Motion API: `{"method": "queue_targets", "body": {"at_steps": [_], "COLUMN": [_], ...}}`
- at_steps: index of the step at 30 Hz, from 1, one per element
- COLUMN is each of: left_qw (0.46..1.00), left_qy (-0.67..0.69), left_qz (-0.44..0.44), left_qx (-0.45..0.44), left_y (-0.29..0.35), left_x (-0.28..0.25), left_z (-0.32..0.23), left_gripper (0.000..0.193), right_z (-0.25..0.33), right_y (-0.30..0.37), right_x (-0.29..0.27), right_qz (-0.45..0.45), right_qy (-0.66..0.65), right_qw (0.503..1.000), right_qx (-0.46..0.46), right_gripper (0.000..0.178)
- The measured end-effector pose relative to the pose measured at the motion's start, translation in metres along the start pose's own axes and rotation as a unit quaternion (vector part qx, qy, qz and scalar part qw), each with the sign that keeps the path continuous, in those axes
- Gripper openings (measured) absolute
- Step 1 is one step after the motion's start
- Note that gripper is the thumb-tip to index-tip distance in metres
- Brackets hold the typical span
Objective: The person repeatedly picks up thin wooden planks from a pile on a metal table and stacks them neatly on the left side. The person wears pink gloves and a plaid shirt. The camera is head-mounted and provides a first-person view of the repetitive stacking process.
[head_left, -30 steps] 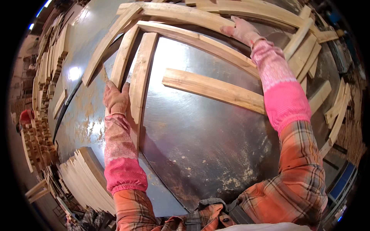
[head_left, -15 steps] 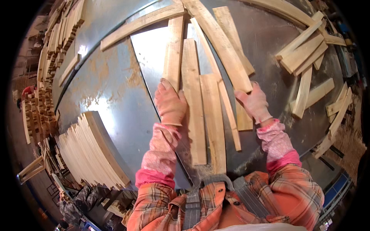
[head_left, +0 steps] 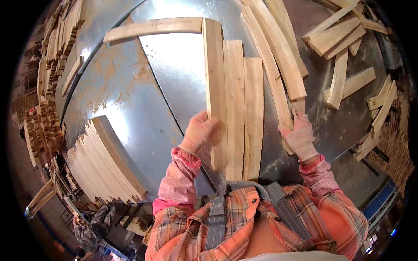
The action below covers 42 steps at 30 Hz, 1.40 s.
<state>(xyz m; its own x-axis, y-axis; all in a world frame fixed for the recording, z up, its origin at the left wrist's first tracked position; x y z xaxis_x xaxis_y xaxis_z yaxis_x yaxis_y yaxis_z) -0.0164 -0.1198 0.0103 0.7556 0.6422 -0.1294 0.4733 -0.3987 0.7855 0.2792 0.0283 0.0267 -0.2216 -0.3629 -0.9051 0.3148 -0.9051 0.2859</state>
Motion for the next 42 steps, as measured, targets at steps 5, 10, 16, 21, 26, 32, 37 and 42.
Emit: {"method": "queue_targets", "body": {"at_steps": [5, 10, 16, 21, 26, 32, 37, 42], "left_qw": [0.996, 0.989, 0.963, 0.951, 0.95, 0.95, 0.955, 0.912], "left_qy": [0.051, 0.068, 0.06, 0.104, 0.074, 0.069, 0.09, -0.152], "left_qz": [-0.069, -0.123, -0.236, -0.258, -0.268, -0.262, -0.227, -0.324], "left_qx": [-0.023, 0.052, 0.114, 0.132, 0.14, 0.156, 0.169, 0.201], "left_y": [-0.009, 0.0, 0.033, 0.062, 0.081, 0.104, 0.106, 0.094], "left_x": [0.008, -0.003, -0.043, -0.059, -0.072, -0.091, -0.067, -0.037], "left_z": [0.01, 0.035, 0.078, 0.11, 0.133, 0.162, 0.178, 0.18], "left_gripper": [0.022, 0.018, 0.022, 0.026, 0.025, 0.023, 0.042, 0.049], "right_z": [0.012, -0.006, -0.025, 0.014, 0.007, -0.001, 0.082, 0.111], "right_y": [0.029, 0.026, 0.012, 0.021, 0.056, 0.183, 0.255, 0.236], "right_x": [0.013, 0.017, 0.003, 0.014, -0.003, 0.027, 0.11, 0.129], "right_qz": [0.009, 0.069, -0.001, 0.062, -0.061, -0.04, -0.083, 0.068], "right_qy": [-0.063, -0.119, -0.089, 0.005, -0.068, -0.26, -0.155, -0.025], "right_qw": [0.998, 0.99, 0.996, 0.998, 0.994, 0.961, 0.96, 0.984], "right_qx": [-0.005, 0.042, 0.009, -0.03, -0.053, -0.082, -0.218, -0.161], "right_gripper": [0.088, 0.076, 0.061, 0.051, 0.042, 0.039, 0.037, 0.05]}}
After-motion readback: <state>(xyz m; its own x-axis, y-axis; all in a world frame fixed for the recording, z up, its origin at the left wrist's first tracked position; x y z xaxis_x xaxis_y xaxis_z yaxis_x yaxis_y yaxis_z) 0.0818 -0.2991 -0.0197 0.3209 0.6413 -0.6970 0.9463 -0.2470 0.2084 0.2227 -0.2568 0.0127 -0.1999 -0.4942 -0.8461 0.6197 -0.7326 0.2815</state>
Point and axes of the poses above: each hand's wrist, its own y-axis away from the middle knuckle, its own x-axis out of the palm, z = x × y, the point moved 3 cm from there along -y, towards the middle knuckle, and after that the axes turned 15 degrees about -z, right-handed, at the moved point
